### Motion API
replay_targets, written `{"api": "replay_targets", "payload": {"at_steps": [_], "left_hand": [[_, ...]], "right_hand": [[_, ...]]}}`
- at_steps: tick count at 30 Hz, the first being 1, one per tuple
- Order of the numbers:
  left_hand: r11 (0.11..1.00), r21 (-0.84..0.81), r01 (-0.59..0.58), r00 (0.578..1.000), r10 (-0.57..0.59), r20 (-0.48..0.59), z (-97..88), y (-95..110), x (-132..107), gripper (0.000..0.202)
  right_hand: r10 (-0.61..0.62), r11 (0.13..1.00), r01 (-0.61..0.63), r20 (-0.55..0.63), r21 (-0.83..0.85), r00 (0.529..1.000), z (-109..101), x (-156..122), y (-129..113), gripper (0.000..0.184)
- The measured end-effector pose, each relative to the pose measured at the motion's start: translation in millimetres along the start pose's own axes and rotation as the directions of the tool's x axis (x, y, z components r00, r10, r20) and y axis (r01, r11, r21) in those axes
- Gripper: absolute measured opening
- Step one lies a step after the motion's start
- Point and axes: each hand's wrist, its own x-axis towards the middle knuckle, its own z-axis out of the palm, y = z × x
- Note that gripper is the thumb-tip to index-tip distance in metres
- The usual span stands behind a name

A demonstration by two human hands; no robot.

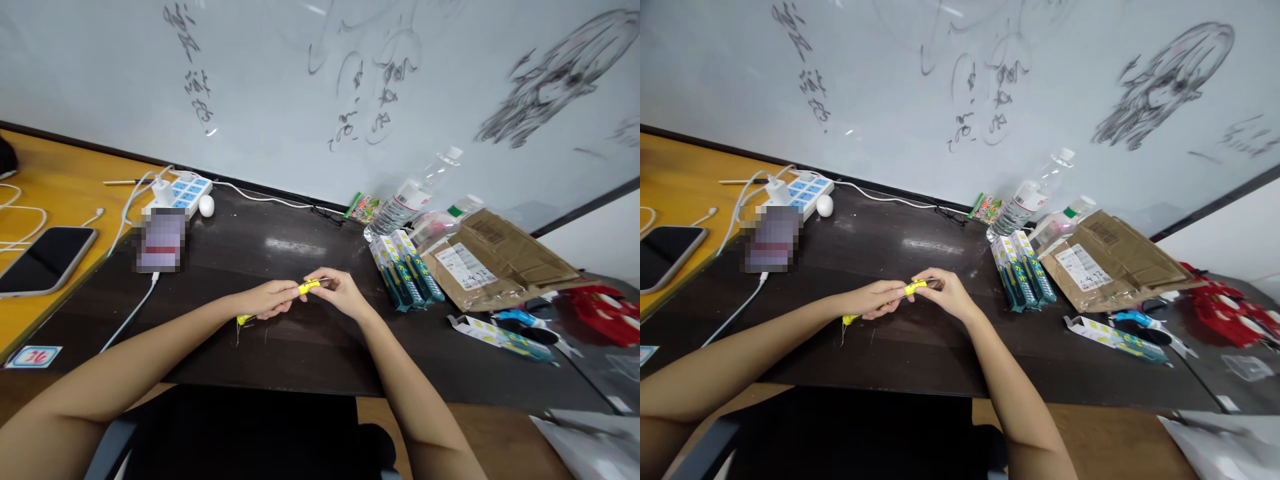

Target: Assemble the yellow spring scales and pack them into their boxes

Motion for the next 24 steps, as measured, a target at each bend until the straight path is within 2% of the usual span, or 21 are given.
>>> {"api": "replay_targets", "payload": {"at_steps": [3, 5, 7, 10, 13, 20, 24], "left_hand": [[0.996, -0.082, 0.035, 0.996, -0.028, 0.089, -2.4, 1, -1, 0.042], [0.997, -0.064, 0.037, 0.996, -0.031, 0.085, -3.8, 3, -2, 0.042], [0.999, 0.038, -0.007, 1.000, 0.006, 0.017, -5.2, 6, -3, 0.040], [0.960, 0.262, -0.095, 0.989, 0.121, -0.085, -8.3, 10, -3, 0.035], [0.904, 0.404, -0.140, 0.978, 0.191, -0.088, -11.9, 8, -2, 0.035], [0.889, 0.441, -0.128, 0.989, 0.150, -0.015, -11.3, 4, -2, 0.038], [0.843, 0.508, -0.176, 0.972, 0.229, -0.043, -12.4, 7, -5, 0.035]], "right_hand": [[-0.003, 0.999, 0.001, 0.034, 0.039, 0.999, 3, -1, -6, 0.020], [-0.009, 1.000, 0.008, 0.033, 0.026, 0.999, 5, -2, -9, 0.018], [-0.008, 1.000, 0.008, 0.024, 0.000, 1.000, 6, -2, -10, 0.023], [0.015, 1.000, -0.014, 0.041, -0.014, 0.999, 5, -1, -8, 0.031], [0.038, 0.999, -0.037, 0.062, -0.020, 0.997, 2, 0, -5, 0.028], [0.020, 0.999, -0.024, 0.088, 0.037, 0.996, 2, -3, -4, 0.019], [-0.036, 0.999, 0.035, 0.085, 0.006, 0.996, 6, -4, -4, 0.019]]}}
